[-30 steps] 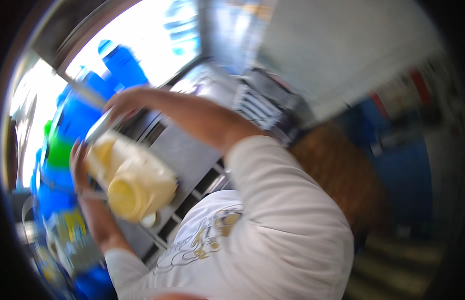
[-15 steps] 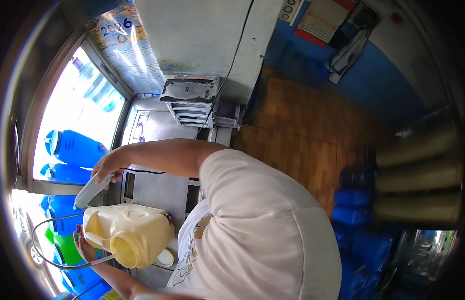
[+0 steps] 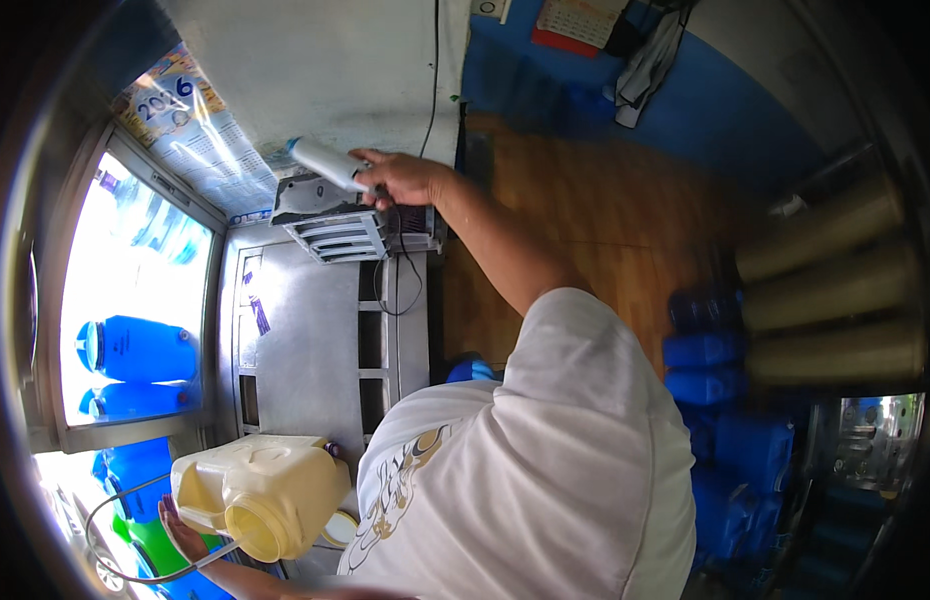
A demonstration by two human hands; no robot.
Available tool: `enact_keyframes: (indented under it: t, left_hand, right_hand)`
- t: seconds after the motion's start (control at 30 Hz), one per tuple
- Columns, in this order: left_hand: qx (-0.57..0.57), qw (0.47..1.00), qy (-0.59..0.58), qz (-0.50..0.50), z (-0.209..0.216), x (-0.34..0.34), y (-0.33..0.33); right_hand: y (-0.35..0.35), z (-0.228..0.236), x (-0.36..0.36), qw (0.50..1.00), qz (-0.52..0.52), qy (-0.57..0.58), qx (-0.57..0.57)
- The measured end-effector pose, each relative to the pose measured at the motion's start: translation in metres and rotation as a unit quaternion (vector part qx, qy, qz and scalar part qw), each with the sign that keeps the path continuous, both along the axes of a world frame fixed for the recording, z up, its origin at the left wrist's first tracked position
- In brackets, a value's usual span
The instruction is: The person moves several blue and green plastic jerrycans into a vehicle, then fills a yellow jerrycan with water from a tap. They use a handheld device to test the water and pour some into a small cup.
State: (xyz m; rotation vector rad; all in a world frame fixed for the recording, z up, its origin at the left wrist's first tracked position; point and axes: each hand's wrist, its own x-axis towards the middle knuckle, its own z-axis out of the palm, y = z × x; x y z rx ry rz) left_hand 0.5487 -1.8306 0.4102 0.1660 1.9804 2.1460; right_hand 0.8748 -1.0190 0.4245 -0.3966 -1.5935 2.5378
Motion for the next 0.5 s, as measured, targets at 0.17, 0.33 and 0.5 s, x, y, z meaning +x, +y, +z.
enact_keyframes:
  t: [0.17,0.33,0.5]
  left_hand:
    - [-0.053,0.998,-0.012,0.009,-0.004,-0.006,0.013]
    - [-0.099,0.995,-0.007,0.011,0.003,0.005,0.028]
    - [-0.128,0.992,-0.006,0.013,0.006,0.009,0.038]
  right_hand:
    - [0.059,-0.013,-0.002,0.997,-0.050,-0.060,0.015]
    - [0.077,-0.033,-0.019,0.996,-0.020,-0.081,0.035]
    - [0.086,-0.056,-0.034,0.995,-0.007,-0.099,0.012]
